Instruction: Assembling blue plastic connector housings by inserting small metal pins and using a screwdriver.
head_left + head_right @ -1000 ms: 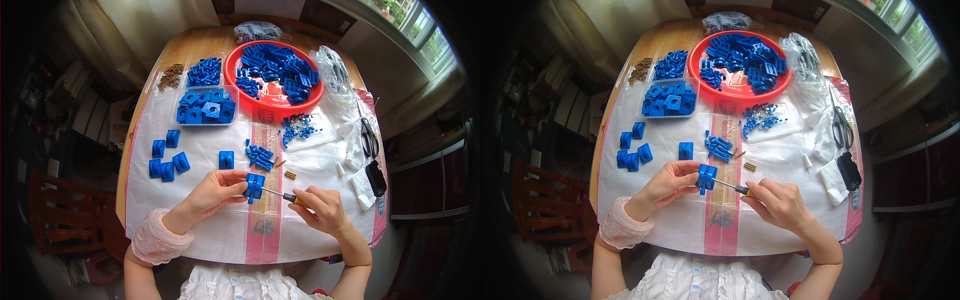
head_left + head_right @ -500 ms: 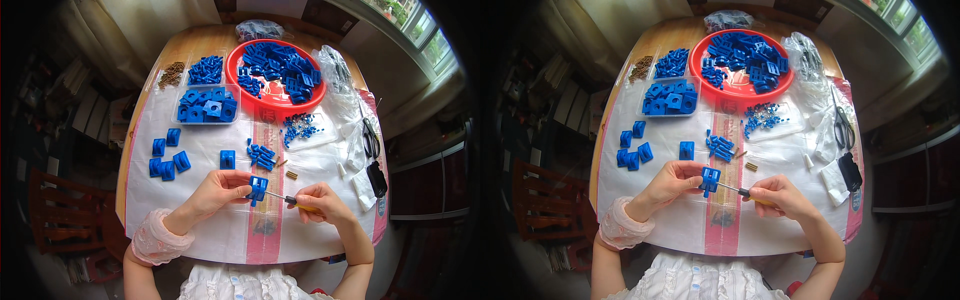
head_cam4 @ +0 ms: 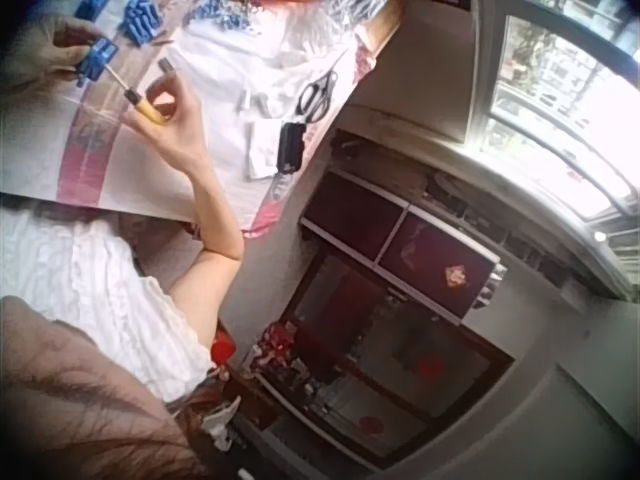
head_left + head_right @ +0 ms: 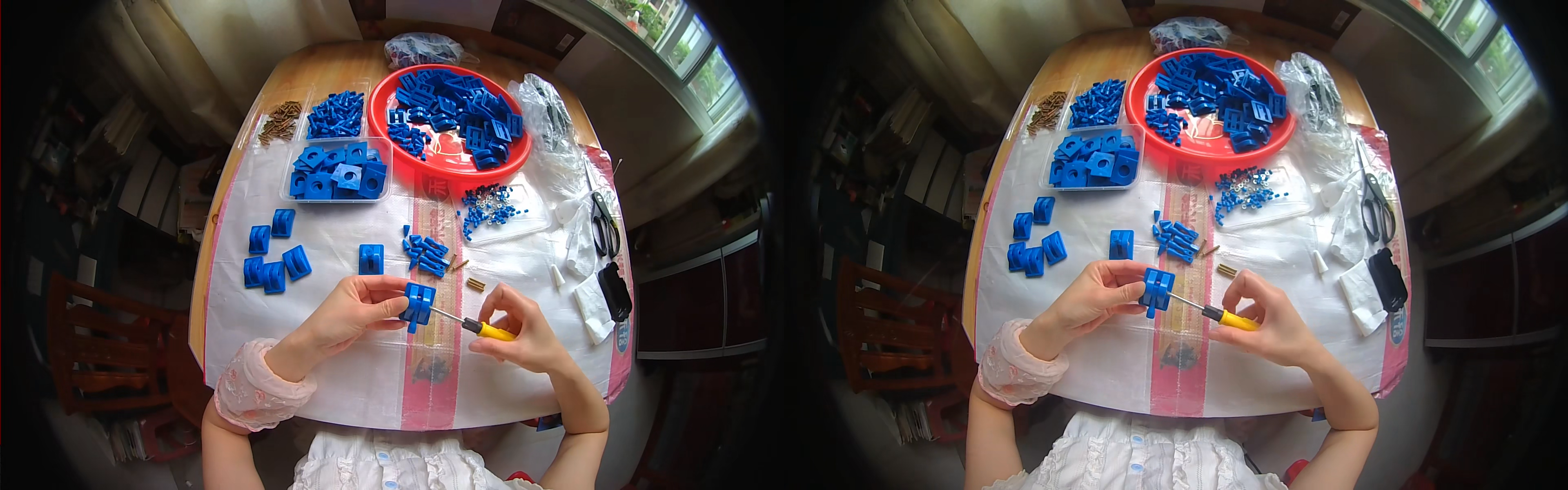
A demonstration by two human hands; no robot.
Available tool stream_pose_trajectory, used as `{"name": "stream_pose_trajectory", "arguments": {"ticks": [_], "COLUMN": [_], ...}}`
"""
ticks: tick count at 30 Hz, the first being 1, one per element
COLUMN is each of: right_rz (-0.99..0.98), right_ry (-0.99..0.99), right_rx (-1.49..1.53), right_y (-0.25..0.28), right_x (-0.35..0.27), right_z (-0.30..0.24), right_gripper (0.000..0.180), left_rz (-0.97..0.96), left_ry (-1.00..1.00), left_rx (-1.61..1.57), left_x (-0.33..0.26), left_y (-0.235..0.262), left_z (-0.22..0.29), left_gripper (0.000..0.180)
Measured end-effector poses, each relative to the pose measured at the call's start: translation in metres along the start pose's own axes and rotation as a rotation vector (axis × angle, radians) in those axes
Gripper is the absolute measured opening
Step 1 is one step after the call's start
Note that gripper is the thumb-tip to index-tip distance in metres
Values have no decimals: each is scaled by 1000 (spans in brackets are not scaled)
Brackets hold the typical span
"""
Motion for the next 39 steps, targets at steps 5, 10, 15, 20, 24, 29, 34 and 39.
{"name": "stream_pose_trajectory", "arguments": {"ticks": [5, 10, 15, 20, 24, 29, 34, 39], "right_rz": [147, 180, 139, 100, 122, 127, 90, 69], "right_ry": [645, 732, 653, 537, 517, 448, 427, 367], "right_rx": [-967, -1130, -986, -815, -696, -613, -607, -586], "right_y": [-10, -17, -13, -10, -8, -7, -5, -5], "right_x": [-13, -19, -18, -14, -11, -9, -8, -8], "right_z": [-17, -18, -15, -9, -7, -7, -8, -7], "right_gripper": [30, 32, 31, 27, 29, 27, 25, 24], "left_rz": [12, 21, 16, 28, 37, 48, 42, 51], "left_ry": [15, -3, -21, -52, -59, -55, -67, -71], "left_rx": [-4, 22, 63, 114, 155, 160, 157, 170], "left_x": [0, 0, -1, -2, -3, -3, -3, -3], "left_y": [0, 1, -2, -3, -4, -3, -3, -3], "left_z": [2, 0, 1, 1, 3, 2, 1, 1], "left_gripper": [31, 32, 31, 31, 31, 31, 32, 32]}}
Point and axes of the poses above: each hand's wrist, its own x-axis towards the middle knuckle, its own y-axis out of the back of the hand, z = x × y, the point moved 4 cm from there along x, towards the middle knuckle, and after that the axes turned 2 degrees about -z, right-handed, at the moved point
